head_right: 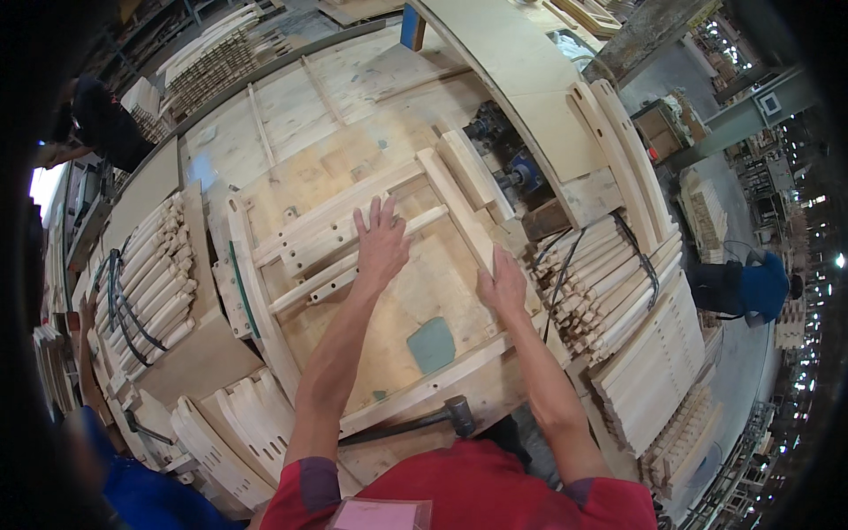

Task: The person assembles wooden chair frames on a workbench in a factory setting. They pick up pre-drilled wooden slats and legs, align them into a rectangular frame, and use a hammer to tap the joints together. The person repeatedly constructs these frames and stacks them on the table.

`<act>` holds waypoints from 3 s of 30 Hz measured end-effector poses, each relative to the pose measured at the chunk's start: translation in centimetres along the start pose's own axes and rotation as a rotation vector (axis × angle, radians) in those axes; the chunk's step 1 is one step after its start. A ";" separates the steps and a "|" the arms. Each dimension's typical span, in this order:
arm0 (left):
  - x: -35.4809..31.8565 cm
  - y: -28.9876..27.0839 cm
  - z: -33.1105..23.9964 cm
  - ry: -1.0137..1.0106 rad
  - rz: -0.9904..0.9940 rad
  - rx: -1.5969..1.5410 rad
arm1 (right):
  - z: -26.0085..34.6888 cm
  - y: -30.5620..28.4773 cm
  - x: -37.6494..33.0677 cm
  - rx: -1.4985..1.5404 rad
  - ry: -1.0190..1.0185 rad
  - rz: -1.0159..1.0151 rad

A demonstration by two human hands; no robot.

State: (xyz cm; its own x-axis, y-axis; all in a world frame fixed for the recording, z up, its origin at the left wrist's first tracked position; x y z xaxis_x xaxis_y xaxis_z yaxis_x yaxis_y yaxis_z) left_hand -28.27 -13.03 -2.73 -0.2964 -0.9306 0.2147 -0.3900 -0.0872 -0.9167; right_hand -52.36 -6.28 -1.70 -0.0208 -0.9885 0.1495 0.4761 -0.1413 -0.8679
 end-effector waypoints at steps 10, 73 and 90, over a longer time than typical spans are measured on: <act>0.0 -0.5 -0.3 0.020 -0.061 0.006 | -0.5 0.6 -0.1 0.013 0.039 0.020; -2.9 -8.2 14.8 -0.477 -0.374 0.155 | 2.0 2.0 -1.9 0.013 0.146 0.040; -18.5 -7.8 -5.2 0.107 -0.049 -0.266 | 0.2 3.0 0.9 -0.134 0.159 0.195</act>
State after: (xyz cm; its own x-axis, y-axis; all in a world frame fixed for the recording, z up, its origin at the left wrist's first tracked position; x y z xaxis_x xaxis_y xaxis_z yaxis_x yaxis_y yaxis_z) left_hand -24.29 6.72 2.18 -0.3561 -0.8836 0.3040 -0.6169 -0.0220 -0.7867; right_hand -50.77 -7.55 -4.04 -0.0831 -0.9922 -0.0932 0.3642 0.0568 -0.9296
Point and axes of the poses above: each hand's wrist, its own x-axis towards the middle knuckle, its own y-axis out of the palm, z = x × y, the point moved 10 cm from there along x, towards the middle knuckle, and after that the axes turned 5 degrees about y, right-handed, at the moved point
